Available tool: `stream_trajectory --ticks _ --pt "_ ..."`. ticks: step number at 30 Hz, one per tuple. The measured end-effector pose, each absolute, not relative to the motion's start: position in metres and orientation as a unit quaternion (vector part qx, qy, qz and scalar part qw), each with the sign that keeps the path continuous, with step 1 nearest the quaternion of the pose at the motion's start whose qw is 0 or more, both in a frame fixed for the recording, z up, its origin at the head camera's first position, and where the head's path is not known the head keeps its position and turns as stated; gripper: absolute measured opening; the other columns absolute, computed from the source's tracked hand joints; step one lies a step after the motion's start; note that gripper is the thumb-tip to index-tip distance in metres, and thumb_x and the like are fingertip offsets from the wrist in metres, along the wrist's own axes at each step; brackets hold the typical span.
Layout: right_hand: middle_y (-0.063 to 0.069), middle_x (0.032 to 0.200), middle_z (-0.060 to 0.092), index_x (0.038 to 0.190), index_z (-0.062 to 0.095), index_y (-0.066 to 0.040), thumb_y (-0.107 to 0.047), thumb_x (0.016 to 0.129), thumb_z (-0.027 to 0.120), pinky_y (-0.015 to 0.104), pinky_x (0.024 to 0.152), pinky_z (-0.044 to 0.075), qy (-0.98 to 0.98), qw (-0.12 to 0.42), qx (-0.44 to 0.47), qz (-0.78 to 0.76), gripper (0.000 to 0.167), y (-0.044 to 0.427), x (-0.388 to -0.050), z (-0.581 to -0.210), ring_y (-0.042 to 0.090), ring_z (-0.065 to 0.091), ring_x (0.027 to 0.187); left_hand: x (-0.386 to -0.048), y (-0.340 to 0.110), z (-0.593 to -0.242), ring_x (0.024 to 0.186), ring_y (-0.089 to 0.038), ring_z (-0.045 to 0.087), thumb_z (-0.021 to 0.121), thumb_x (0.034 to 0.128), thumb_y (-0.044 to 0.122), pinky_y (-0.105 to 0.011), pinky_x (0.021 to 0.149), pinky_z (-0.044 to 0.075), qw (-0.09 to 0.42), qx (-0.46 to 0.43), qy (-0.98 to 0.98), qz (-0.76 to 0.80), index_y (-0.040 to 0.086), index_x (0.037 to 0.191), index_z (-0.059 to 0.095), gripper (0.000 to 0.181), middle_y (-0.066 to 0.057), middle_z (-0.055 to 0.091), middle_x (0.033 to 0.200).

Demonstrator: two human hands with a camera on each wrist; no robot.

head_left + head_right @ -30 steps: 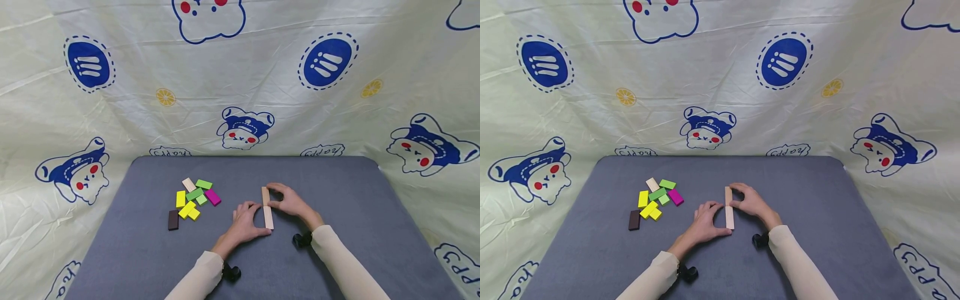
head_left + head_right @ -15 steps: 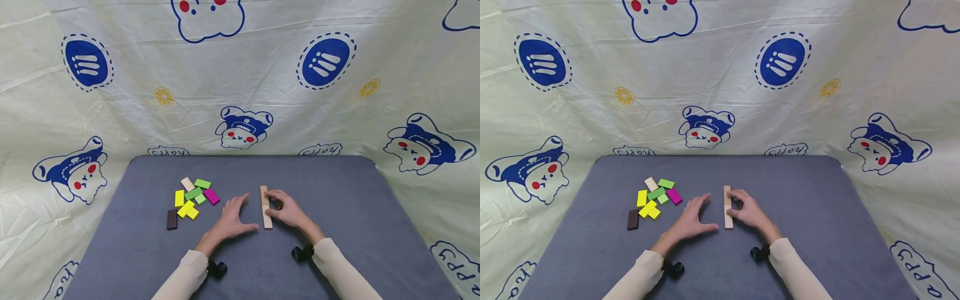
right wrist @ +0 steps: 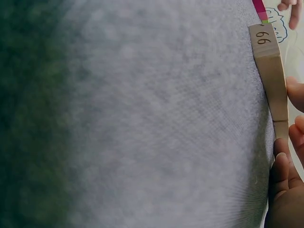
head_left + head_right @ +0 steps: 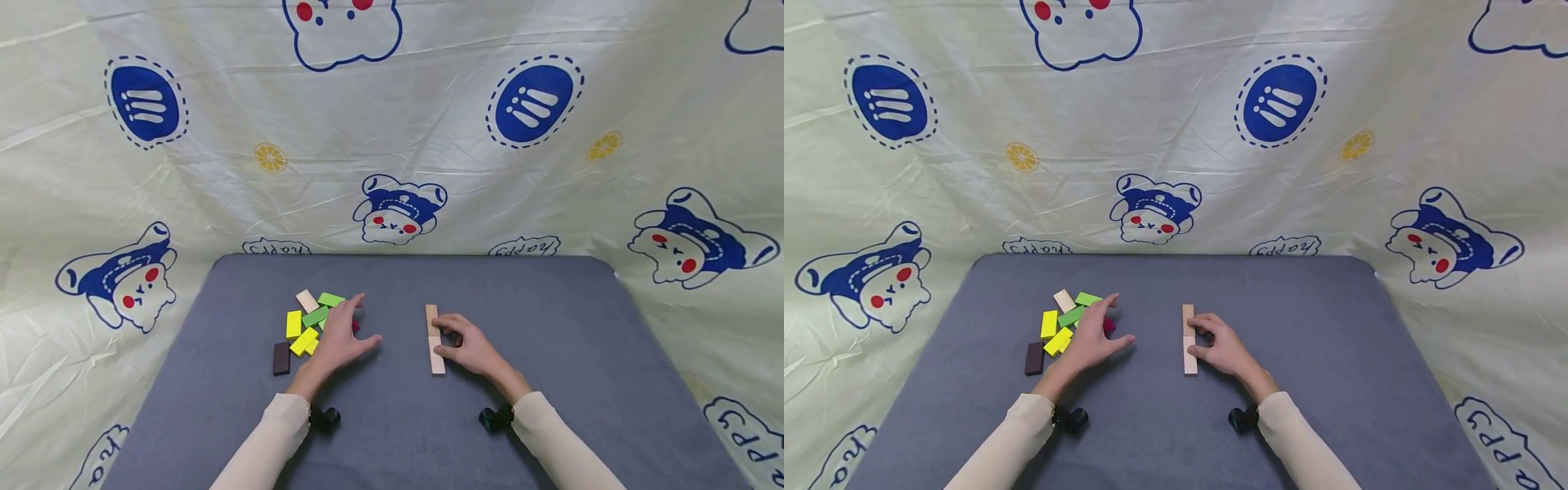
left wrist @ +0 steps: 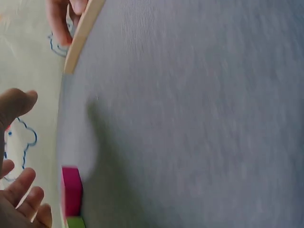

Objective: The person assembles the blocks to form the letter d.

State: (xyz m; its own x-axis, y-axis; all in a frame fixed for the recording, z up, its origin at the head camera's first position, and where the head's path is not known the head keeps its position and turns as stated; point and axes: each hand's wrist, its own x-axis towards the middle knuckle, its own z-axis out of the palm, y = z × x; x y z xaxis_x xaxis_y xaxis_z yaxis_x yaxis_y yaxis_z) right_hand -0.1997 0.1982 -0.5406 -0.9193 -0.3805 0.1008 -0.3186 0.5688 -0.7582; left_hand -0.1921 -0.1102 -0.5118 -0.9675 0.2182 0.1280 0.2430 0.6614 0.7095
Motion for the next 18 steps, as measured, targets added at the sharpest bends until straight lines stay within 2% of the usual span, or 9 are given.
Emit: stream_trajectory --ticks 5,11,18 --pt "0.016 0.14 0.058 0.137 0.064 -0.003 -0.012 0.088 0.08 0.027 0.076 0.045 0.882 0.035 -0.202 -0.424 0.052 0.198 -0.199 -0.54 0.025 0.056 0.106 -0.196 -0.124 -0.52 0.129 -0.036 0.049 0.083 0.0806 0.035 -0.056 0.11 0.038 0.053 -0.066 -0.928 -0.363 0.008 0.15 0.049 0.082 -0.015 0.059 0.139" --pt "0.016 0.14 0.058 0.137 0.064 -0.003 -0.012 0.088 0.081 0.028 0.076 0.045 0.882 0.037 -0.199 -0.426 0.052 0.198 -0.199 -0.54 0.025 0.056 0.106 -0.194 -0.132 -0.526 0.133 -0.036 0.045 0.081 0.0801 0.04 -0.062 0.103 0.027 0.065 0.003 -0.933 -0.355 0.013 0.146 0.054 0.076 -0.014 0.058 0.139" --pt "0.016 0.141 0.057 0.138 0.064 -0.004 -0.012 0.088 0.081 0.027 0.076 0.044 0.882 0.043 -0.2 -0.425 0.053 0.198 -0.199 -0.539 0.024 0.055 0.106 -0.192 -0.135 -0.534 0.131 -0.036 0.046 0.082 0.0809 0.042 -0.062 0.103 0.025 0.085 0.016 -0.935 -0.343 0.009 0.139 0.06 0.07 -0.015 0.058 0.136"
